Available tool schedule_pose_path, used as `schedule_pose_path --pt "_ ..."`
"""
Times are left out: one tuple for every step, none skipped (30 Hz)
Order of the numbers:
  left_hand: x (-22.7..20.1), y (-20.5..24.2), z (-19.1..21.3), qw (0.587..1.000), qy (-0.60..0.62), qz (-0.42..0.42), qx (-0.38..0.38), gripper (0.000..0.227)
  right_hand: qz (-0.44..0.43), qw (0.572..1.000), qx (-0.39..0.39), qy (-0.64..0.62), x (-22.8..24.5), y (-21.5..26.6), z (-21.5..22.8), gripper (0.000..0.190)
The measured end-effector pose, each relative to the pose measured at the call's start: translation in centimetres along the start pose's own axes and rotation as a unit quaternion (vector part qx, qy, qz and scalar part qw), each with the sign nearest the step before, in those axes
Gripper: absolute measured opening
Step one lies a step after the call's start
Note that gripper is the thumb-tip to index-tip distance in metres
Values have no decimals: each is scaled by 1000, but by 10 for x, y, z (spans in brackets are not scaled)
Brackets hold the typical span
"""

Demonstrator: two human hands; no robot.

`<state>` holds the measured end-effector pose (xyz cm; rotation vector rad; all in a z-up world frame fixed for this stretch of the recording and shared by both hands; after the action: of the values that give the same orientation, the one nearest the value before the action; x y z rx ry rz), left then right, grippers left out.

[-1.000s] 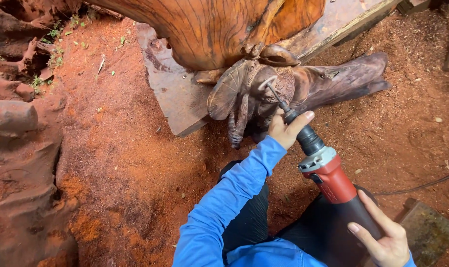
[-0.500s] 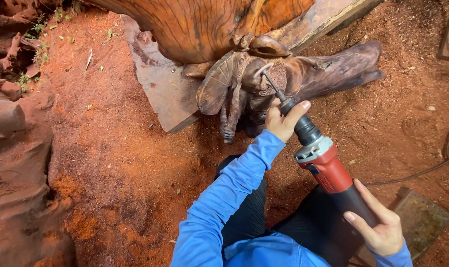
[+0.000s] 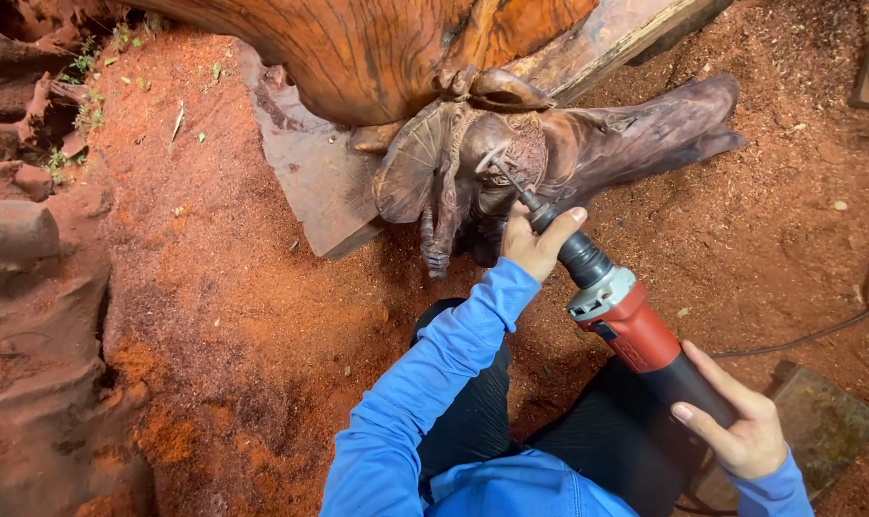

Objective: Sanding a wooden statue using a handheld rotary tool to smooth the surface and refine details.

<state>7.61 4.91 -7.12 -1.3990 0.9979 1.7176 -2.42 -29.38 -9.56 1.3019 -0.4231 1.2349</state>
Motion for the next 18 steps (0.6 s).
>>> schedule_pose_path --pt "-2 -1 0 1000 11 -4 2 82 18 1000 8 6 8 -2 -1 82" --pt "-4 -1 1 1000 22 -8 4 110 36 999 15 12 15 -3 -2 81" --pt "-3 -2 1 1000 21 -8 6 110 35 999 13 10 16 -6 -1 81" --pt "0 -2 5 999 41 -2 -16 104 40 999 23 16 17 -8 -3 81" --pt "2 -3 10 997 61 3 -39 97 45 998 33 22 19 -10 -6 81" --pt "2 -4 8 998 59 3 -37 97 45 998 32 20 18 -9 -7 81" --pt "4 -5 8 998 58 9 -39 97 49 998 29 19 20 -8 -7 81" --pt "6 -6 9 997 57 16 -40 98 52 998 26 17 22 -8 -9 81" --pt "4 -7 9 997 55 15 -42 98 53 998 28 15 18 -7 -9 81" --pt "1 -8 7 1000 17 6 -23 102 38 999 16 14 12 -7 -7 82" --pt "-1 -8 6 1000 -22 -1 -5 106 21 1000 6 14 4 -6 -6 84" --pt "-1 -8 8 1000 -24 0 -6 106 20 1000 8 12 7 -6 -9 84" --pt "-2 -9 9 1000 -11 -2 -10 102 29 999 10 11 11 -5 -11 83" --pt "-4 -10 9 1000 2 -4 -14 99 38 999 12 9 16 -5 -12 82" --pt "-4 -11 12 1000 1 -4 -12 99 36 999 11 8 21 -5 -15 82" --pt "0 -11 15 998 56 20 -30 91 53 998 17 17 30 -5 -20 81" --pt "5 -10 18 991 112 45 -50 85 69 997 24 27 40 -5 -24 81" --pt "5 -9 19 991 112 46 -48 85 68 997 23 27 38 0 -25 81"
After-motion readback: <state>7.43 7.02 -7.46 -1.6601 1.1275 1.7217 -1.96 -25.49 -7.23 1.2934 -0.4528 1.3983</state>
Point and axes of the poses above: each hand's wrist, its own y-axis away from the middle knuckle, its own z-axis out of the back of the hand, x = y × z, the point moved 10 cm from there along -y, towards the middle knuckle, and after that the axes turned 15 degrees about -z, right-handed, at the moved point
